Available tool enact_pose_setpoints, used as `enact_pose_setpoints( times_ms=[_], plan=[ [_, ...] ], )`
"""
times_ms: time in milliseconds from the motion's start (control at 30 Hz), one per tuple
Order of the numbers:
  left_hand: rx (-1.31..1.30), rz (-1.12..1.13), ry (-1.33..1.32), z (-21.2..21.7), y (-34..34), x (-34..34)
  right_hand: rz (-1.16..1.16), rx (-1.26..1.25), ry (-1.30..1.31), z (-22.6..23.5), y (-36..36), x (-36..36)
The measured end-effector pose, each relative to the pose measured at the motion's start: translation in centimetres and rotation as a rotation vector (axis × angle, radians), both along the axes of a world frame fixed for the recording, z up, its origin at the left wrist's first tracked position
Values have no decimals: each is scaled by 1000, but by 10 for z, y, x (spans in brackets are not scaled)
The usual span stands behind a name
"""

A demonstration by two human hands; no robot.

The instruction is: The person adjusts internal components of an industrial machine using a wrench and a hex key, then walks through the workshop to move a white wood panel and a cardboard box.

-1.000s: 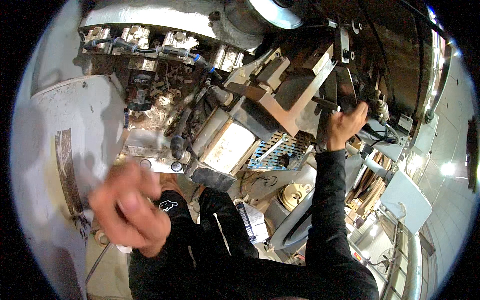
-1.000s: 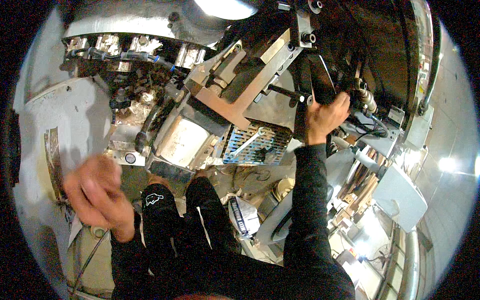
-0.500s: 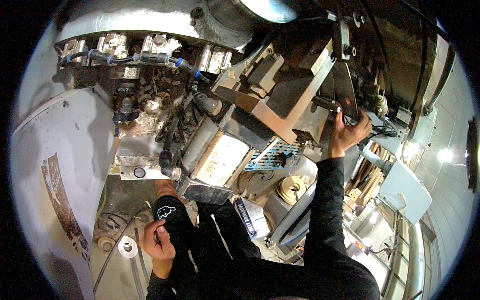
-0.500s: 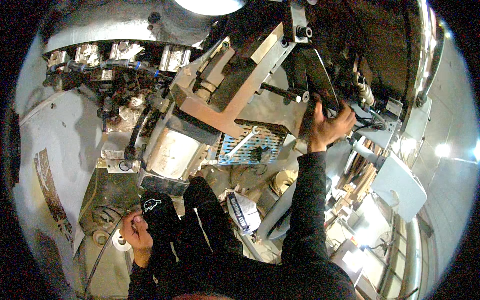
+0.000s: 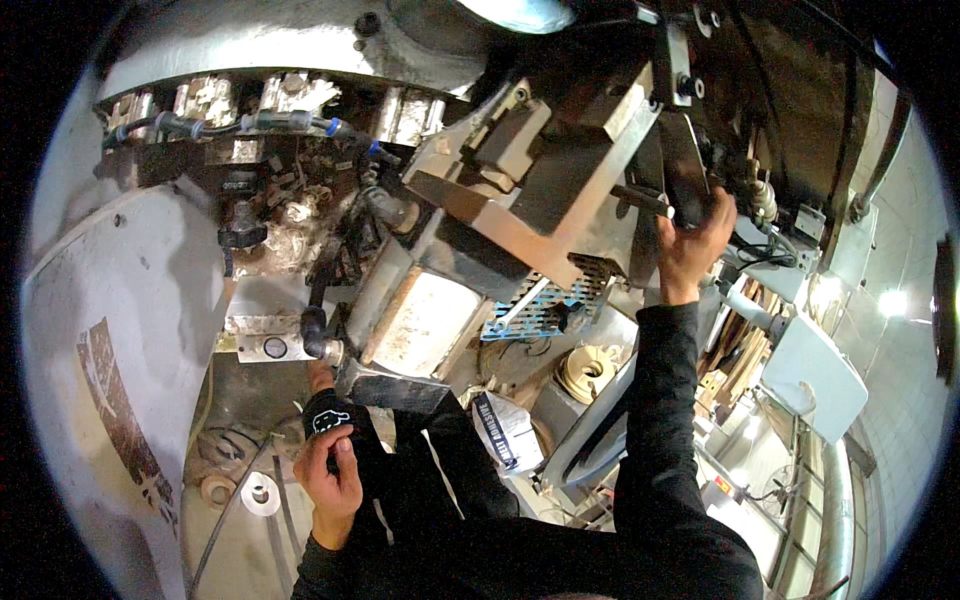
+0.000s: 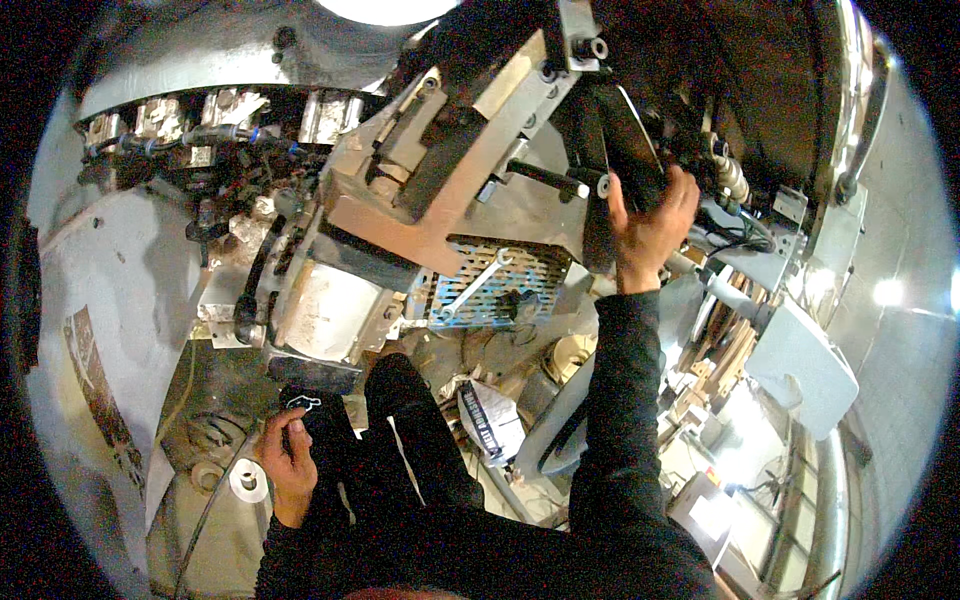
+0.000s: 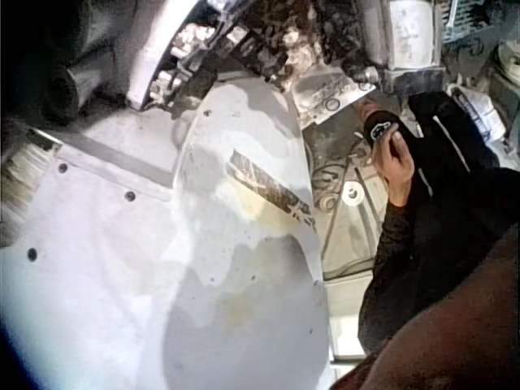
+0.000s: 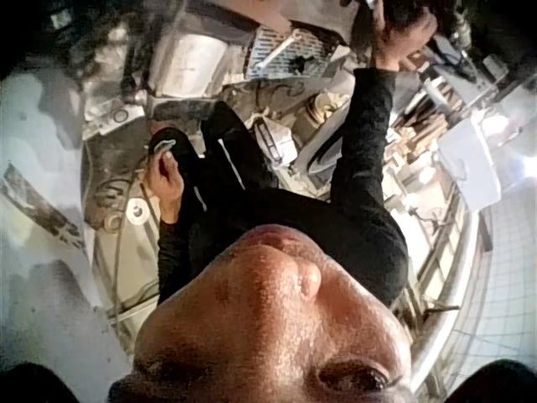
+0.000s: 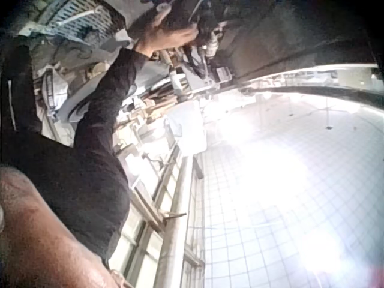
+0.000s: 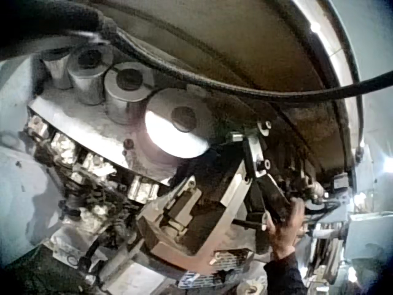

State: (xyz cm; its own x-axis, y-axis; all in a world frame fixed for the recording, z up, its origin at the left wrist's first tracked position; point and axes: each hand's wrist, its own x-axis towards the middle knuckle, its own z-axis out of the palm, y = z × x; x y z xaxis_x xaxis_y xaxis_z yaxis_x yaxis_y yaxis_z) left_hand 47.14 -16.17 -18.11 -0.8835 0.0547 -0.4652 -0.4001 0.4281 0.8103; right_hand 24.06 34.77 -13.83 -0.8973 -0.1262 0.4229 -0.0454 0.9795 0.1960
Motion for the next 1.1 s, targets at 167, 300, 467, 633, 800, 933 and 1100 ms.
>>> enact_pose_setpoints(
  times_ms=[167,300,467,633,800,933,1100],
  plan=[
    [32,81,-133,4,4,-4,-110,3,59,-7,-9,-16],
    [6,35,-126,4,9,-7,-81,14,71,-10,-6,-12],
    [2,41,-131,7,13,-9,-76,-63,36,-12,2,1],
    [15,35,-120,0,13,-3,-94,-6,121,-13,7,-2],
    [-4,47,-112,1,21,-3,-224,11,189,-8,-18,-24],
    [-42,-8,-163,11,27,-10,-186,-80,197,-11,-6,-11],
    [-61,-12,-174,18,33,-19,-209,-53,194,-11,1,-1]
  ],
)
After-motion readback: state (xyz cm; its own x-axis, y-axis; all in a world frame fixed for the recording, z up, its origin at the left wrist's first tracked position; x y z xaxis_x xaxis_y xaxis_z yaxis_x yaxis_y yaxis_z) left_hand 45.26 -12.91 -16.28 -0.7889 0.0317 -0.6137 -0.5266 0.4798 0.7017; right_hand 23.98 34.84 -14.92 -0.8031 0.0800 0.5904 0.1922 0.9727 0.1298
